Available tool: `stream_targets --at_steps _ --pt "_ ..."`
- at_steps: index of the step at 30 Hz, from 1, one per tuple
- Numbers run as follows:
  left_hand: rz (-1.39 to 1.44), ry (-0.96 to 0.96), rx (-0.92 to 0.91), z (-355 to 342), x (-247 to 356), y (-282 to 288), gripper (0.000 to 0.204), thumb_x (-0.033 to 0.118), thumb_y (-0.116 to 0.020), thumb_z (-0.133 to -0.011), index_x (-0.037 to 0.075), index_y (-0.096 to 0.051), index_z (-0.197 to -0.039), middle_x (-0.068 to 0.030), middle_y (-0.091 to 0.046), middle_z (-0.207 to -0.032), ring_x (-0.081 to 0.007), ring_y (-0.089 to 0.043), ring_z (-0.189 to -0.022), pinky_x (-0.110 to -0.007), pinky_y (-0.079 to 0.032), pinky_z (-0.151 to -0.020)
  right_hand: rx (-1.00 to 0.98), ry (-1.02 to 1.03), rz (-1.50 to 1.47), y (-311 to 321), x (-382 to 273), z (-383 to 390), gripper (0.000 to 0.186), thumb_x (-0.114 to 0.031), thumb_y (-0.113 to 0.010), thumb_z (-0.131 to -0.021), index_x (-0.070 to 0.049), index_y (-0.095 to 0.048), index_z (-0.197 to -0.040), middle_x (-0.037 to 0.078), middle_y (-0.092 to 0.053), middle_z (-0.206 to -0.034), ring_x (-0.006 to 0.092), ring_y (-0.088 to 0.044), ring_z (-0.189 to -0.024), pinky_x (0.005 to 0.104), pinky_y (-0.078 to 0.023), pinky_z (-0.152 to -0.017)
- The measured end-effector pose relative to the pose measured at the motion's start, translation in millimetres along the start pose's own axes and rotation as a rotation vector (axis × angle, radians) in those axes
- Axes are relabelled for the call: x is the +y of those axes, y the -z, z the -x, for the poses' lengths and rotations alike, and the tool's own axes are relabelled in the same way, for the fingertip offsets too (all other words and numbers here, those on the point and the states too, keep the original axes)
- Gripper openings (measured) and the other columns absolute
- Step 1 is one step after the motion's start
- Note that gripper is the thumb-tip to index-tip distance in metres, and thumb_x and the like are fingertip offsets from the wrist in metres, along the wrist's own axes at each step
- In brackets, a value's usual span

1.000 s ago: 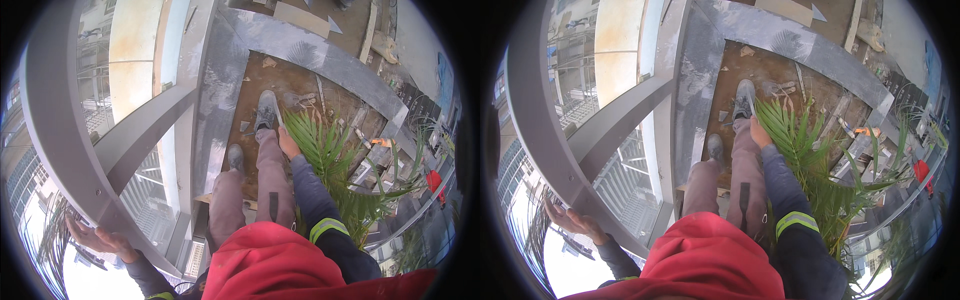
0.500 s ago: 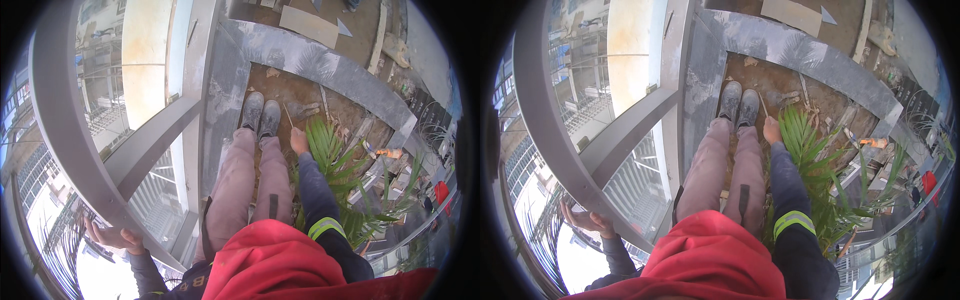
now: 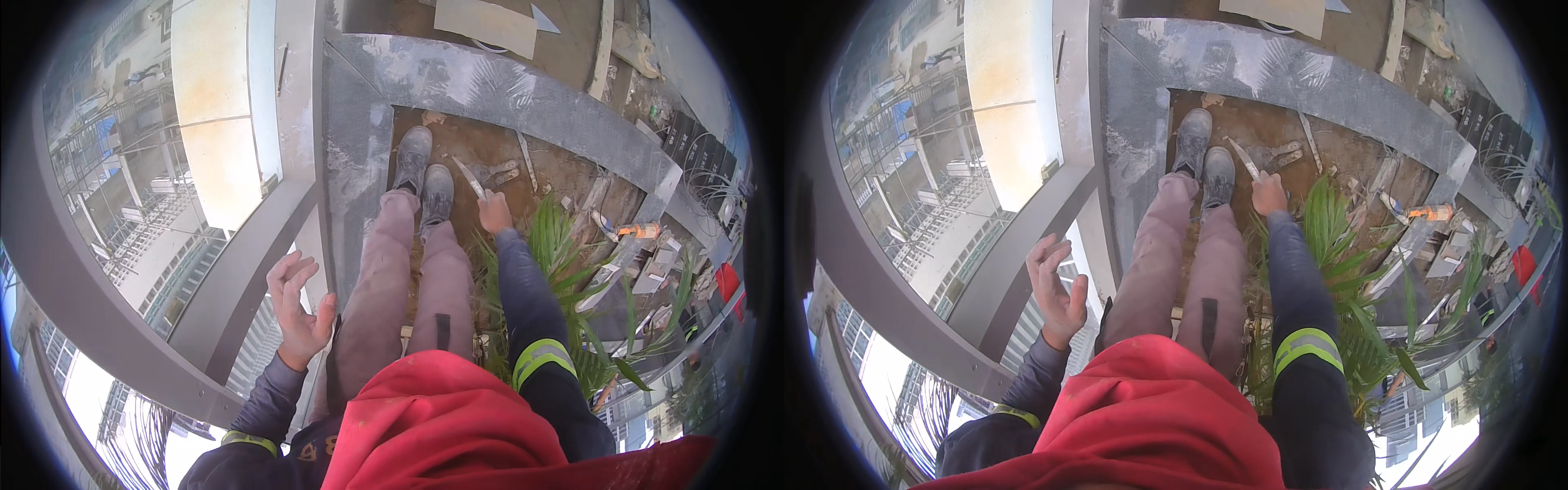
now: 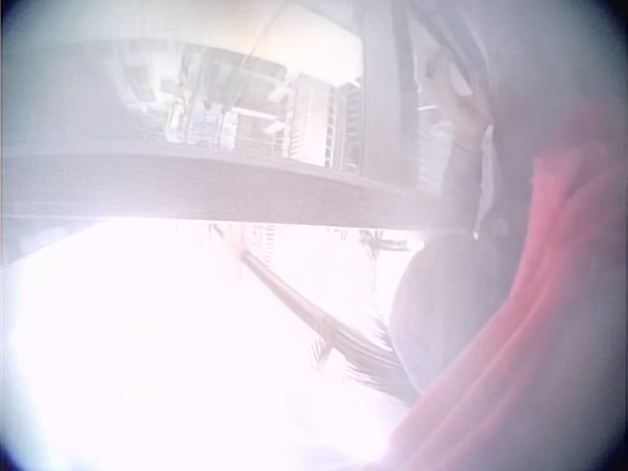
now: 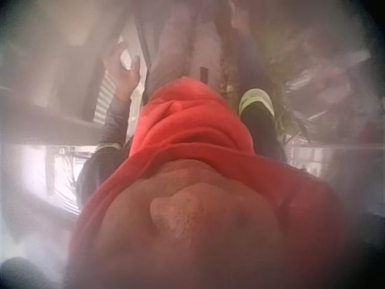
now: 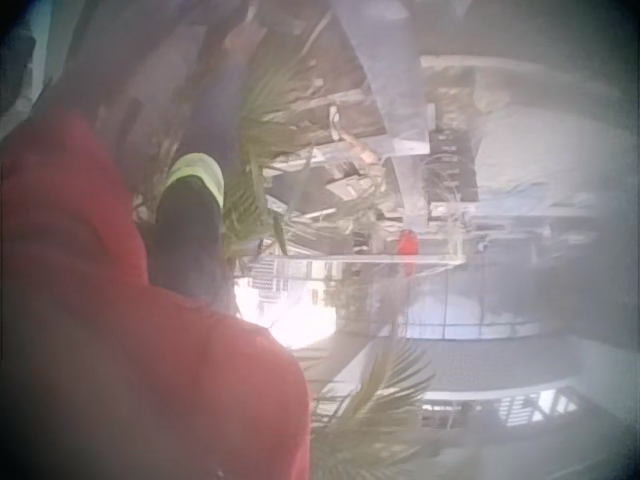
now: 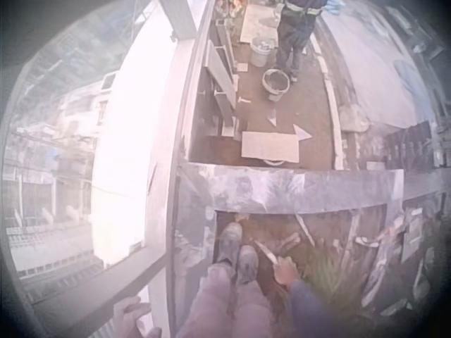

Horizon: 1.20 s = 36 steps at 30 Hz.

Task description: The person measures a curved stone slab with a tape measure, marks it, and uses an angle grinder to cut along the marked line. The person then lifts and positions the cut stone piece into place on the curved structure.

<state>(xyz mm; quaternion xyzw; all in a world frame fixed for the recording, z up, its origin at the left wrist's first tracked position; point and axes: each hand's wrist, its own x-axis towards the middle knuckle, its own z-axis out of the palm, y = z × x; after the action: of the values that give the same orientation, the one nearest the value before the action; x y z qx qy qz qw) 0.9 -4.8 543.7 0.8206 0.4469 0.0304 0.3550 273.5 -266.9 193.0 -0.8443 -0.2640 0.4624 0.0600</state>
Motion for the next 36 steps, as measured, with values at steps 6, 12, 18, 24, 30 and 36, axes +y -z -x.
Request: stream_targets --at_steps 6,12,18,24,30,36 --pt "0.011 0.136 -0.181 -19.2 -42.6 1.2 0.039 0.011 -0.072 -0.088 0.001 -0.062 -0.124 -0.0220 -0.053 -0.135 -0.0359 -0.058 -0.116 -0.045 -0.047 -0.100 -0.034 -0.034 -0.005 -20.9 -23.0 -44.9 0.027 -0.021 -0.063 -0.098 -0.002 -0.062 -0.117 0.027 -0.060 -0.116 0.0472 -0.063 -0.105 0.0536 -0.051 -0.093" --pt "0.028 0.149 -0.296 -21.3 -77.2 -6.7 0.035 0.009 -0.071 -0.088 -0.001 -0.062 -0.121 -0.0205 -0.057 -0.129 -0.0354 -0.059 -0.116 -0.044 -0.048 -0.098 0.065 0.057 0.059 -1.1 -51.1 -47.3 0.036 -0.022 -0.065 -0.097 -0.008 -0.059 -0.129 0.015 -0.058 -0.116 0.0382 -0.063 -0.105 0.0522 -0.051 -0.088" --pt "0.258 0.337 -0.316 7.6 -88.1 -41.3 0.028 0.007 -0.065 -0.096 -0.003 -0.061 -0.122 -0.0169 -0.059 -0.123 -0.0263 -0.063 -0.104 -0.035 -0.053 -0.089 0.305 0.242 0.269 61.7 -48.4 -95.6 0.040 -0.023 -0.065 -0.097 -0.013 -0.059 -0.136 0.008 -0.057 -0.112 0.0294 -0.058 -0.107 0.0466 -0.046 -0.087" --pt "0.244 0.464 -0.394 -4.5 -85.5 -78.4 0.026 0.009 -0.060 -0.102 -0.005 -0.060 -0.123 -0.0117 -0.058 -0.117 -0.0183 -0.063 -0.094 -0.030 -0.051 -0.085 0.407 0.218 0.272 84.7 -39.3 -167.6 0.030 -0.025 -0.064 -0.098 -0.015 -0.063 -0.126 0.005 -0.058 -0.111 0.0271 -0.057 -0.110 0.0469 -0.044 -0.090" --pt "0.239 0.566 -0.337 -18.7 -91.7 -110.5 0.027 0.014 -0.060 -0.104 -0.006 -0.060 -0.121 -0.0103 -0.059 -0.115 -0.0194 -0.065 -0.101 -0.031 -0.051 -0.087 0.460 0.281 0.234 77.7 -19.1 -198.4 0.039 -0.028 -0.066 -0.097 -0.020 -0.062 -0.135 0.005 -0.058 -0.121 0.0271 -0.052 -0.120 0.0495 -0.040 -0.098" --pt "-0.046 0.560 -0.381 -3.0 -113.7 -132.9 0.030 0.019 -0.062 -0.103 -0.007 -0.062 -0.119 -0.0136 -0.063 -0.113 -0.0222 -0.068 -0.094 -0.035 -0.055 -0.080 0.695 -0.030 -0.157 105.9 106.9 -151.3 0.056 -0.030 -0.071 -0.093 -0.013 -0.057 -0.144 0.013 -0.050 -0.138 0.0339 -0.047 -0.127 0.0513 -0.037 -0.105"
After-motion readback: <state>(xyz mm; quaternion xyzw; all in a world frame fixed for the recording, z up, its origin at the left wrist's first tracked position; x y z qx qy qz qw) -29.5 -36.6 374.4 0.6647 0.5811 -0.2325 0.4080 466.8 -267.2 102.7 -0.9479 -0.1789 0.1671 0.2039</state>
